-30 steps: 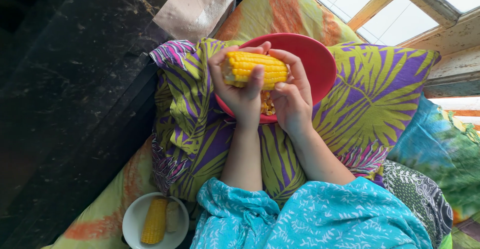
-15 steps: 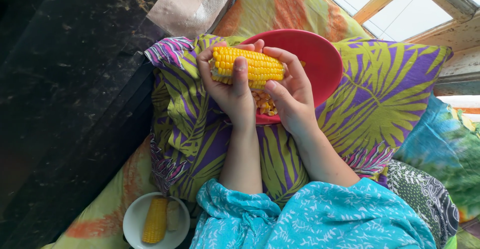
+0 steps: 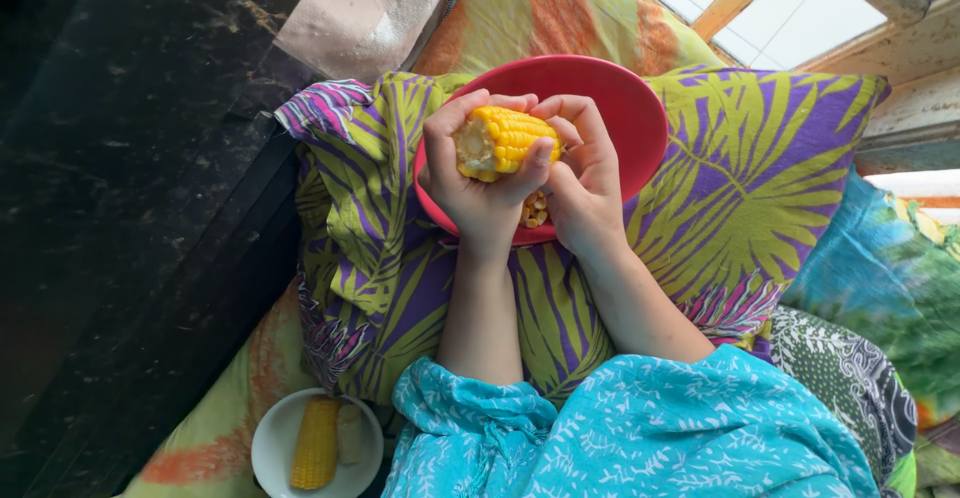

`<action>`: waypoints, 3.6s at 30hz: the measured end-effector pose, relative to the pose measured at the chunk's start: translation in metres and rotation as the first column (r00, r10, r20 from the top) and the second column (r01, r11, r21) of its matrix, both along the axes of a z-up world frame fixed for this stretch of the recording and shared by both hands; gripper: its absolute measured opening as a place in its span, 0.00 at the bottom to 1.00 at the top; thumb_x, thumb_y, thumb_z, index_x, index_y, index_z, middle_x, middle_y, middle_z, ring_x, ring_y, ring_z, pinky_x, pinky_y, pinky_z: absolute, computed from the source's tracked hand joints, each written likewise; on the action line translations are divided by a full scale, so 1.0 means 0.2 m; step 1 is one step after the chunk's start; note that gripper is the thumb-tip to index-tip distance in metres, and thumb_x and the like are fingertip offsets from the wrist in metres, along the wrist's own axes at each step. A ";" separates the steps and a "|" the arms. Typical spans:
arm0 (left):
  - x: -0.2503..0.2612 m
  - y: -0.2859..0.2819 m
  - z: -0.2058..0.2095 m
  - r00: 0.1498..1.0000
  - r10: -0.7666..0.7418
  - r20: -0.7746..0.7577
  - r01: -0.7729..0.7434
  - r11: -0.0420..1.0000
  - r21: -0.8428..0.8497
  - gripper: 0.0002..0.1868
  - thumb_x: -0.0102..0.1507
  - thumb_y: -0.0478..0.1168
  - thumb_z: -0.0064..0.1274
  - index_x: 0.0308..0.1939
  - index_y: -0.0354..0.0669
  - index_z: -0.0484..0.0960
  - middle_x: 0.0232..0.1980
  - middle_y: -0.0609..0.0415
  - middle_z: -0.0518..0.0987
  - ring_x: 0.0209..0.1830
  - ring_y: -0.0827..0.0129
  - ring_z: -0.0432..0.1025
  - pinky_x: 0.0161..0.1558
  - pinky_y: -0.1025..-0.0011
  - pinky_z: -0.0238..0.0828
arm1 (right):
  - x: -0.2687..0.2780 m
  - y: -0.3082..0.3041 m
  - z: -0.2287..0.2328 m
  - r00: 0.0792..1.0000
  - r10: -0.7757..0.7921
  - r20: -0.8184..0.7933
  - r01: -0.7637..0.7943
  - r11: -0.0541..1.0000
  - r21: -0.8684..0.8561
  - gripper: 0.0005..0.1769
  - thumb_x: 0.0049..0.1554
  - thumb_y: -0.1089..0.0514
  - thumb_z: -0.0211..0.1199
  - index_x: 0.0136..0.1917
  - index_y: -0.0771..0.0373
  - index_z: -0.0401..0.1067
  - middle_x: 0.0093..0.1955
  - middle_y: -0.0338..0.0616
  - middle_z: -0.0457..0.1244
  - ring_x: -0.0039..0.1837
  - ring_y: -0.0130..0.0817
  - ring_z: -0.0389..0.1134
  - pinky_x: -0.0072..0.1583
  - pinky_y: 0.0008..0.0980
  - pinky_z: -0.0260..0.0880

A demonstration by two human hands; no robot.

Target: The person holds a cooked corn cob over a red bowl and removes kernels by hand, letting them fall into the bowl. The person rotates the cob and continues removing kernels until the cob is mostly bare.

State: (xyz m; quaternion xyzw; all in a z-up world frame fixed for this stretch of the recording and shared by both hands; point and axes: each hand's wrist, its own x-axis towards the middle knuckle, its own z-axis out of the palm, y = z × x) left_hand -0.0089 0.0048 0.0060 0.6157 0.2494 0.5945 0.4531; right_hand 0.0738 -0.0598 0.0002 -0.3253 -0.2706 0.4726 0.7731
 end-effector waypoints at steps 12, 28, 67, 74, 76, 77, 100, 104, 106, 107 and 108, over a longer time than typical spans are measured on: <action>-0.02 0.06 0.00 0.906 -0.010 0.423 0.157 0.937 -0.313 0.29 0.70 0.50 0.62 0.62 0.37 0.63 0.46 0.39 0.79 0.48 0.48 0.78 0.58 0.51 0.80 | 0.04 0.00 0.06 0.999 -0.040 -0.007 0.039 0.997 -0.071 0.20 0.57 0.69 0.51 0.63 0.65 0.61 0.63 0.53 0.67 0.67 0.35 0.69 0.71 0.33 0.69; -0.03 0.05 0.00 0.935 -0.134 0.329 0.241 0.920 -0.311 0.25 0.75 0.40 0.52 0.70 0.41 0.56 0.58 0.39 0.76 0.64 0.52 0.74 0.70 0.57 0.71 | 0.03 -0.01 0.03 0.987 -0.023 0.158 0.027 0.999 -0.023 0.34 0.70 0.43 0.57 0.79 0.65 0.52 0.65 0.48 0.65 0.56 0.29 0.69 0.53 0.25 0.72; -0.03 0.02 0.06 0.998 -0.058 0.006 0.059 0.992 -0.115 0.22 0.68 0.41 0.66 0.57 0.37 0.70 0.47 0.46 0.82 0.49 0.64 0.81 0.59 0.66 0.82 | 0.05 -0.02 0.00 0.956 0.082 0.282 -0.066 0.996 -0.063 0.26 0.63 0.63 0.55 0.72 0.61 0.54 0.69 0.47 0.58 0.71 0.30 0.59 0.75 0.32 0.59; 0.00 -0.01 0.06 0.993 0.024 0.115 -0.012 0.994 -0.109 0.24 0.69 0.42 0.66 0.61 0.36 0.70 0.47 0.45 0.81 0.48 0.62 0.80 0.59 0.62 0.83 | 0.02 -0.02 0.00 0.931 0.065 0.359 -0.038 0.996 -0.080 0.25 0.63 0.66 0.54 0.72 0.62 0.55 0.67 0.46 0.57 0.70 0.29 0.59 0.74 0.31 0.59; -0.03 0.00 0.06 0.985 0.042 0.167 -0.013 0.985 -0.173 0.25 0.68 0.44 0.65 0.61 0.36 0.70 0.47 0.45 0.82 0.47 0.62 0.80 0.58 0.62 0.82 | 0.05 -0.02 0.03 0.947 0.148 0.285 -0.128 0.988 -0.086 0.27 0.63 0.66 0.56 0.73 0.62 0.55 0.68 0.46 0.58 0.72 0.30 0.59 0.73 0.31 0.61; -0.03 0.01 0.07 0.980 0.052 0.193 -0.012 0.979 -0.204 0.26 0.68 0.45 0.65 0.61 0.36 0.69 0.47 0.45 0.82 0.47 0.61 0.80 0.57 0.62 0.82 | 0.06 -0.02 0.04 0.943 0.170 0.285 -0.147 0.984 -0.101 0.27 0.62 0.66 0.57 0.72 0.62 0.55 0.67 0.46 0.58 0.71 0.30 0.60 0.72 0.31 0.61; 0.03 -0.06 0.05 0.960 -0.254 0.121 0.260 0.965 -0.036 0.28 0.66 0.51 0.68 0.59 0.40 0.71 0.48 0.43 0.82 0.52 0.58 0.81 0.62 0.59 0.81 | -0.06 -0.08 -0.08 0.821 -0.394 0.413 0.373 0.918 0.135 0.23 0.59 0.76 0.46 0.66 0.63 0.58 0.67 0.48 0.59 0.73 0.35 0.60 0.78 0.34 0.57; 0.03 -0.06 0.07 0.956 -0.243 0.164 0.252 0.967 -0.039 0.28 0.66 0.50 0.68 0.59 0.40 0.70 0.49 0.42 0.81 0.52 0.57 0.80 0.62 0.59 0.80 | -0.04 -0.08 -0.07 0.852 -0.344 0.395 0.327 0.938 0.113 0.26 0.58 0.72 0.47 0.69 0.63 0.58 0.66 0.47 0.59 0.73 0.34 0.60 0.78 0.34 0.57; 0.01 -0.05 0.08 0.959 -0.184 0.217 0.209 0.973 -0.096 0.27 0.67 0.50 0.66 0.57 0.39 0.69 0.47 0.42 0.81 0.49 0.57 0.80 0.59 0.58 0.80 | -0.03 -0.07 -0.05 0.915 -0.242 0.324 0.224 0.970 0.091 0.28 0.58 0.69 0.49 0.72 0.64 0.58 0.67 0.47 0.58 0.72 0.33 0.60 0.76 0.33 0.57; 0.00 -0.04 0.08 0.958 -0.152 0.241 0.186 0.974 -0.125 0.26 0.68 0.49 0.66 0.56 0.38 0.69 0.46 0.42 0.81 0.47 0.56 0.80 0.58 0.58 0.80 | -0.02 -0.07 -0.03 0.954 -0.161 0.252 0.142 0.986 0.090 0.28 0.58 0.67 0.51 0.73 0.64 0.57 0.69 0.46 0.58 0.71 0.33 0.60 0.75 0.33 0.58; -0.01 -0.03 0.07 0.960 -0.115 0.254 0.156 0.977 -0.145 0.26 0.69 0.49 0.64 0.57 0.39 0.68 0.46 0.42 0.80 0.47 0.56 0.79 0.58 0.57 0.81 | -0.02 -0.07 -0.02 0.982 -0.074 0.175 0.059 0.994 0.087 0.29 0.59 0.66 0.53 0.73 0.65 0.57 0.70 0.46 0.58 0.71 0.33 0.60 0.74 0.32 0.58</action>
